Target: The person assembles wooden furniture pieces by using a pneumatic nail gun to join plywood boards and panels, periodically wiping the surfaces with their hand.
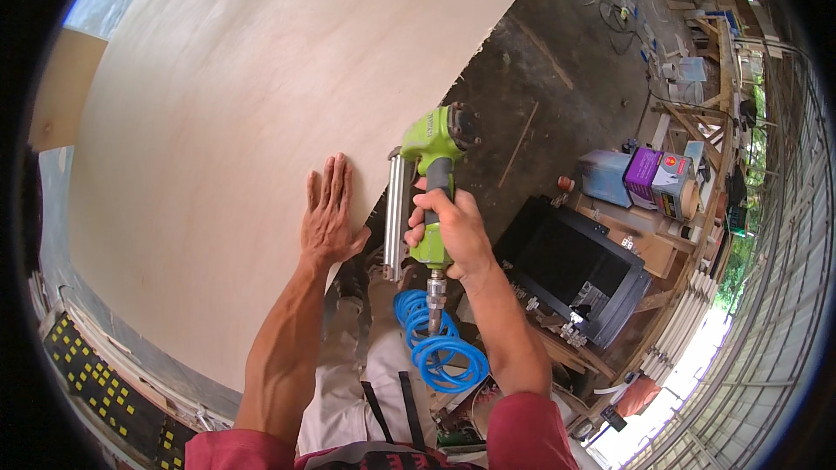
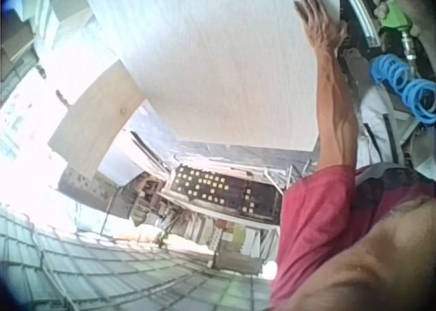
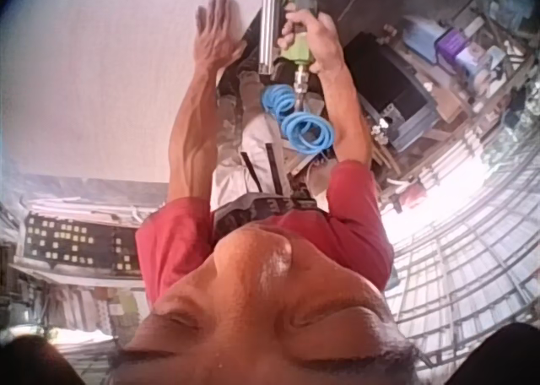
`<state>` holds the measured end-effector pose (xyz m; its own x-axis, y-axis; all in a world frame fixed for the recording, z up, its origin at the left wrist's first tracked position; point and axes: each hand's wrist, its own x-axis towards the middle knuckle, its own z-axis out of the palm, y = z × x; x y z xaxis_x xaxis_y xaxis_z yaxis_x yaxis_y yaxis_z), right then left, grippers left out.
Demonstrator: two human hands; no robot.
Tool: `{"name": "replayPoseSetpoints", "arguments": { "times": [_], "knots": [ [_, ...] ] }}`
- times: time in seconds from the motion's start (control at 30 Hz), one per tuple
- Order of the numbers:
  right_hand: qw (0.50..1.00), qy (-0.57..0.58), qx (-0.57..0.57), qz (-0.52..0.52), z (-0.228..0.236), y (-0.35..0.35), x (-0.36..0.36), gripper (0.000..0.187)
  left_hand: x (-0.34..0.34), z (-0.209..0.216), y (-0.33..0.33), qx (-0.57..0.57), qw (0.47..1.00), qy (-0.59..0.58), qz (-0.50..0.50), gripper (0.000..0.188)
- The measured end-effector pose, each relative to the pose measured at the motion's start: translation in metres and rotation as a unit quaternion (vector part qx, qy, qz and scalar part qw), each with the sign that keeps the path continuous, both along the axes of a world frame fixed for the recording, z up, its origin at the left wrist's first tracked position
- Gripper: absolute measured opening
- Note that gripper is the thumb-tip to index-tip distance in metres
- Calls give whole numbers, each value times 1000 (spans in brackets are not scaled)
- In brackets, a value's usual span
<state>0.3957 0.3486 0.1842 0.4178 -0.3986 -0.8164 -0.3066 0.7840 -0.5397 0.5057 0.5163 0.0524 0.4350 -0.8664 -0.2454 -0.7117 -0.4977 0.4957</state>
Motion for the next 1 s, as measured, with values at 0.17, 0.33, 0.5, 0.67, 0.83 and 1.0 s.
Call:
{"name": "replayPoseSetpoints", "arguments": {
  "times": [0.17, 0.33, 0.5, 0.67, 0.83, 1.0],
  "knots": [
    [999, -10, 30, 10, -2, 5, 8, 41, -7, -1, -6, -4, 1000, -10, 3, 118],
    [999, 2, 19, 44, -3, 11, 11, 34, -10, 0, -7, -35, 999, -11, 18, 113],
    [999, 3, 31, 29, -5, 11, 9, 41, -9, 1, -7, -33, 999, -37, 12, 112],
    [999, 4, 27, 28, -10, 16, 7, 38, -5, 3, -6, -17, 999, -31, 10, 115],
    [1000, -2, -21, 3, -9, 33, -13, 42, -7, 1, -12, -13, 999, -29, -3, 120],
    [1000, 6, -7, -30, -13, 60, -61, 53, -4, 3, -6, 4, 999, -34, -8, 121]
  ]
}}
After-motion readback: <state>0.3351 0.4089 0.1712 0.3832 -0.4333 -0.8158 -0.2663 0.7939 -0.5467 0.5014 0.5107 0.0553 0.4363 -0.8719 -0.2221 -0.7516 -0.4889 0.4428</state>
